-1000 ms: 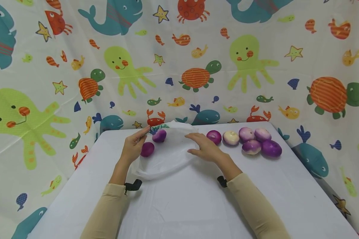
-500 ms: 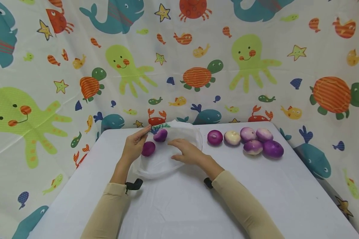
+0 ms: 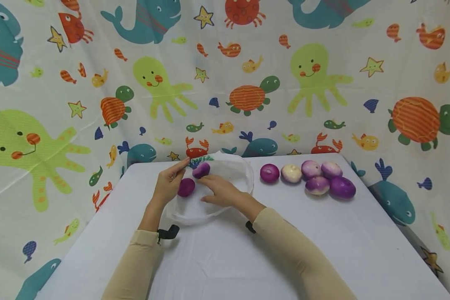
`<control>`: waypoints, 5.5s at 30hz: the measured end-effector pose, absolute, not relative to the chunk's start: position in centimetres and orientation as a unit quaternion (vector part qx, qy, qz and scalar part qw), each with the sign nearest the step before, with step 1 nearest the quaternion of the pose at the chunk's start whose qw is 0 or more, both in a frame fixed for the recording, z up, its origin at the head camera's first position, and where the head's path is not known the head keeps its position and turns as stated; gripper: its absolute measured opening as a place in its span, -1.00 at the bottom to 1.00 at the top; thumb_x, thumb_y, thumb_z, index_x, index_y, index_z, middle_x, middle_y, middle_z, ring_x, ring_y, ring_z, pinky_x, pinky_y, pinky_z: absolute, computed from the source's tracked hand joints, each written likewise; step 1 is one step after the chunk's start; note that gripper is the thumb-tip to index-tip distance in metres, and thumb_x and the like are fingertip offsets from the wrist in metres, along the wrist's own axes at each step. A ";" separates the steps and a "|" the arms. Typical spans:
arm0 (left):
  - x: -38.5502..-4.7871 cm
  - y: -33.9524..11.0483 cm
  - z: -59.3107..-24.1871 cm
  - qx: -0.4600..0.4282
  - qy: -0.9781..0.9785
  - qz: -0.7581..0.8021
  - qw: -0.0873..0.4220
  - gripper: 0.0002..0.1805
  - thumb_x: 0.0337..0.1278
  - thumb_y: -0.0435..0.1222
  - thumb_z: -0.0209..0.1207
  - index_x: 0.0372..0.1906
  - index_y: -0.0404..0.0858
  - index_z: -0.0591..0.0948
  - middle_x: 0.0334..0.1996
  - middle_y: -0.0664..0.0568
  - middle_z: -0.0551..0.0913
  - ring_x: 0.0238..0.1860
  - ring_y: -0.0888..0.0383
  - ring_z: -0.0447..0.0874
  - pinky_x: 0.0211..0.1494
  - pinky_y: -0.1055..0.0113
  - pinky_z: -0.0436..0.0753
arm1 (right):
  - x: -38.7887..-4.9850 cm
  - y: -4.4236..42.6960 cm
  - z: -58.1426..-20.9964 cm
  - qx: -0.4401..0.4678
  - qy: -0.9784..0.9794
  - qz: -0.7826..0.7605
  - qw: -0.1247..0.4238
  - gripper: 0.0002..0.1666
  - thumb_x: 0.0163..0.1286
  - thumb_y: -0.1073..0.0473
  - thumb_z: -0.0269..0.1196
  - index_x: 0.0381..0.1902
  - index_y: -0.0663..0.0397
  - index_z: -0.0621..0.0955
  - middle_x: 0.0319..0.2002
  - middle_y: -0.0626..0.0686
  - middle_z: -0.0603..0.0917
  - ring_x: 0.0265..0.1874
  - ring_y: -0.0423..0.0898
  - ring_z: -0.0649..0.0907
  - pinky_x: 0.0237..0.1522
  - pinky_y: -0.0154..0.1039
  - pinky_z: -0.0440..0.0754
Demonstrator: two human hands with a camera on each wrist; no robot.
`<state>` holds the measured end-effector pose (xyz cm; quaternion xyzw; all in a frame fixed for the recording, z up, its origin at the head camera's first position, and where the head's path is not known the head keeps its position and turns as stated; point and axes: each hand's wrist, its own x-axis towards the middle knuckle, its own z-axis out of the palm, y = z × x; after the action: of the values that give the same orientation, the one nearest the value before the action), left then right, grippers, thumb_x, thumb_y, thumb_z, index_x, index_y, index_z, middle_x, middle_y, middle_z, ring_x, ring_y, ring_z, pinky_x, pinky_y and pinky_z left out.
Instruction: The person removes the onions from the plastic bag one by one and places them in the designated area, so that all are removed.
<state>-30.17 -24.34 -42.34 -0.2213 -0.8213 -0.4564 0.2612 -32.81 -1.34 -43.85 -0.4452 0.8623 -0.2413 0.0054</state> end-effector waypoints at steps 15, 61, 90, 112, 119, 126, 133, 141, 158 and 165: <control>-30.2 -24.5 -42.2 -0.221 -0.815 -0.467 0.262 -0.60 0.48 -0.54 0.07 0.31 -0.34 0.62 0.33 -0.19 0.62 0.44 -0.05 0.53 0.47 0.40 0.50 | -33.6 -5.4 -44.4 -0.470 0.863 -0.185 -0.010 -0.27 0.50 0.09 0.32 0.57 -0.04 0.39 0.58 0.24 0.33 0.56 0.20 0.35 0.63 0.11 0.30; -30.1 -24.7 -42.2 -0.206 -0.820 -0.473 0.247 -0.59 0.51 -0.50 0.06 0.34 -0.31 0.60 0.38 -0.05 0.60 0.47 0.01 0.50 0.49 0.39 0.47 | -32.6 -9.1 -45.2 -0.449 0.891 -0.060 -0.015 0.06 0.34 -0.10 0.46 0.65 -0.08 0.21 0.63 0.12 0.17 0.57 0.16 0.30 0.66 0.03 0.26; -30.1 -24.7 -42.3 -0.218 -0.814 -0.480 0.243 -0.59 0.51 -0.53 0.03 0.34 -0.35 0.60 0.38 -0.14 0.58 0.48 -0.09 0.48 0.47 0.41 0.48 | -32.5 -8.5 -45.0 -0.423 0.898 -0.107 0.053 -0.10 0.37 -0.08 0.45 0.59 -0.28 0.35 0.38 0.04 0.48 0.24 -0.06 0.60 0.39 -0.16 0.63; -30.1 -24.9 -42.2 -0.215 -0.813 -0.479 0.253 -0.57 0.47 -0.55 0.08 0.33 -0.28 0.62 0.37 -0.04 0.60 0.44 0.03 0.54 0.43 0.43 0.52 | -31.4 0.9 -43.4 -0.399 0.846 -0.351 -0.040 -0.19 0.17 0.06 0.60 0.39 -0.30 0.58 0.25 0.04 0.46 0.31 0.01 0.41 0.27 -0.01 0.69; -30.1 -24.8 -42.2 -0.209 -0.814 -0.483 0.245 -0.54 0.48 -0.56 0.06 0.35 -0.24 0.62 0.39 -0.05 0.59 0.46 0.05 0.52 0.43 0.48 0.50 | -32.4 5.1 -42.7 -0.339 0.832 -0.434 -0.066 -0.19 0.21 -0.01 0.58 0.42 -0.32 0.56 0.23 0.09 0.43 0.29 0.06 0.42 0.21 0.05 0.70; -29.8 -24.7 -42.1 -0.203 -0.822 -0.477 0.236 -0.54 0.51 -0.53 0.04 0.38 -0.20 0.60 0.41 0.04 0.57 0.49 0.12 0.48 0.47 0.43 0.48 | -32.4 7.5 -41.8 -0.317 0.840 -0.435 -0.060 -0.18 0.30 0.06 0.52 0.48 -0.22 0.49 0.38 0.13 0.38 0.37 0.14 0.40 0.21 0.16 0.73; -29.8 -24.7 -42.0 -0.201 -0.824 -0.474 0.237 -0.54 0.50 -0.54 0.04 0.37 -0.23 0.59 0.41 -0.01 0.57 0.49 0.09 0.48 0.47 0.37 0.50 | -32.7 9.2 -41.0 -0.311 0.846 -0.429 -0.066 -0.19 0.29 0.20 0.51 0.46 -0.15 0.48 0.43 0.13 0.36 0.39 0.21 0.43 0.24 0.25 0.70; -29.7 -24.6 -41.8 -0.199 -0.823 -0.478 0.232 -0.54 0.50 -0.53 0.04 0.38 -0.22 0.59 0.42 0.03 0.57 0.48 0.12 0.49 0.45 0.44 0.50 | -32.9 11.0 -40.4 -0.311 0.849 -0.421 -0.064 -0.22 0.27 0.29 0.48 0.42 -0.11 0.48 0.42 0.13 0.39 0.35 0.21 0.46 0.25 0.27 0.69; -29.9 -24.6 -42.1 -0.202 -0.814 -0.493 0.230 -0.55 0.50 -0.53 0.06 0.37 -0.26 0.60 0.41 0.01 0.57 0.49 0.11 0.48 0.45 0.38 0.50 | -33.3 14.7 -39.5 -0.278 0.880 -0.382 -0.044 -0.19 0.25 0.14 0.55 0.43 -0.13 0.50 0.37 0.14 0.47 0.32 0.23 0.49 0.24 0.33 0.67; -29.9 -24.6 -41.9 -0.196 -0.820 -0.490 0.224 -0.56 0.50 -0.54 0.05 0.37 -0.31 0.58 0.43 -0.01 0.56 0.49 0.14 0.48 0.44 0.46 0.50 | -33.2 15.4 -39.2 -0.261 0.889 -0.376 -0.027 -0.19 0.29 0.09 0.52 0.46 -0.15 0.47 0.39 0.17 0.45 0.31 0.26 0.48 0.23 0.33 0.68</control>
<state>-29.88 -24.58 -41.88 -0.1958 -0.8197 -0.4897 0.2236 -33.16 15.35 -39.19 -0.2606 0.8890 -0.3755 -0.0272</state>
